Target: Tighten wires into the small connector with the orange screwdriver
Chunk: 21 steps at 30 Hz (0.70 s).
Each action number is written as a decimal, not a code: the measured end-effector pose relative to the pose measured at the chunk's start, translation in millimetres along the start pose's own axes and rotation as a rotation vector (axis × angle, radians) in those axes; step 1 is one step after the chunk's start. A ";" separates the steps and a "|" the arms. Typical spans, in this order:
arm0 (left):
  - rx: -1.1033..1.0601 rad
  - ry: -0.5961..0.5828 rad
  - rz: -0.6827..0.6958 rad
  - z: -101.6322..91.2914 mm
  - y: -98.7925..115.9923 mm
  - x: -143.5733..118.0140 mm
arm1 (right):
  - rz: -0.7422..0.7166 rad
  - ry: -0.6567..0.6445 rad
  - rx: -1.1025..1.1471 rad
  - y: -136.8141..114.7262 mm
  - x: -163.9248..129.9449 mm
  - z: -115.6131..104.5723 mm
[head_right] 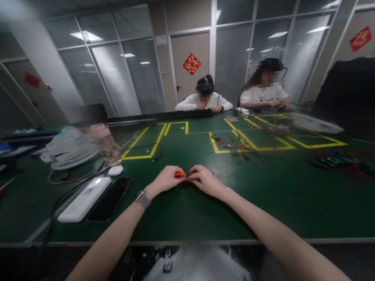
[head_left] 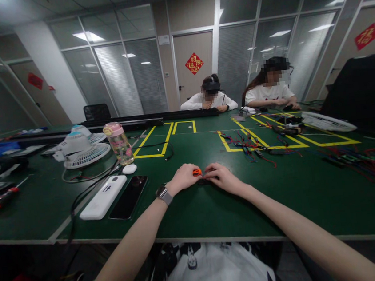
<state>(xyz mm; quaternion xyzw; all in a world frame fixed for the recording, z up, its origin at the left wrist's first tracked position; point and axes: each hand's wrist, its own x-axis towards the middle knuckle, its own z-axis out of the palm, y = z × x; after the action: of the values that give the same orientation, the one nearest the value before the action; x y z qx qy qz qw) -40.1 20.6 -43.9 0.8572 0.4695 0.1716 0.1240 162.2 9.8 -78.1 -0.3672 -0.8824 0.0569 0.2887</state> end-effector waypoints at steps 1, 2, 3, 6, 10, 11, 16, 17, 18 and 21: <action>-0.001 -0.002 -0.001 -0.2 0.0 0.1 | 0.008 0.002 0.025 -0.3 0.2 -0.4; -0.003 -0.005 -0.001 -0.6 0.1 0.1 | 0.017 0.008 0.056 -0.7 0.4 -0.9; -0.006 -0.010 -0.001 -1.1 0.4 0.0 | 0.027 0.018 0.090 -1.1 0.7 -1.6; -0.018 -0.029 0.007 -2.8 1.2 -0.5 | 0.057 0.035 0.178 -2.3 1.3 -3.8; -0.030 -0.042 0.021 -3.8 0.8 -1.3 | 0.083 -0.005 0.199 -2.5 0.9 -3.5; -0.031 -0.042 0.024 -3.8 0.5 -1.4 | 0.090 -0.019 0.194 -2.2 0.7 -2.7; -0.035 -0.013 0.032 -5.1 -1.0 -1.3 | 0.132 -0.042 0.201 -1.3 0.4 2.1; -0.036 0.002 0.034 -5.9 -1.2 -1.1 | 0.139 -0.043 0.212 -1.5 0.5 2.6; -0.036 0.020 0.035 -6.9 -1.2 -0.9 | 0.144 -0.047 0.225 -1.7 0.8 2.9; -0.044 0.099 0.038 -10.5 -0.2 -0.2 | 0.165 -0.064 0.261 -2.9 1.6 3.1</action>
<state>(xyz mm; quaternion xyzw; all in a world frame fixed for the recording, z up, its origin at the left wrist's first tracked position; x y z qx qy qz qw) -44.7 21.1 -34.5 0.8534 0.4550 0.2264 0.1160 157.8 9.1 -79.0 -0.3958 -0.8430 0.2063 0.3002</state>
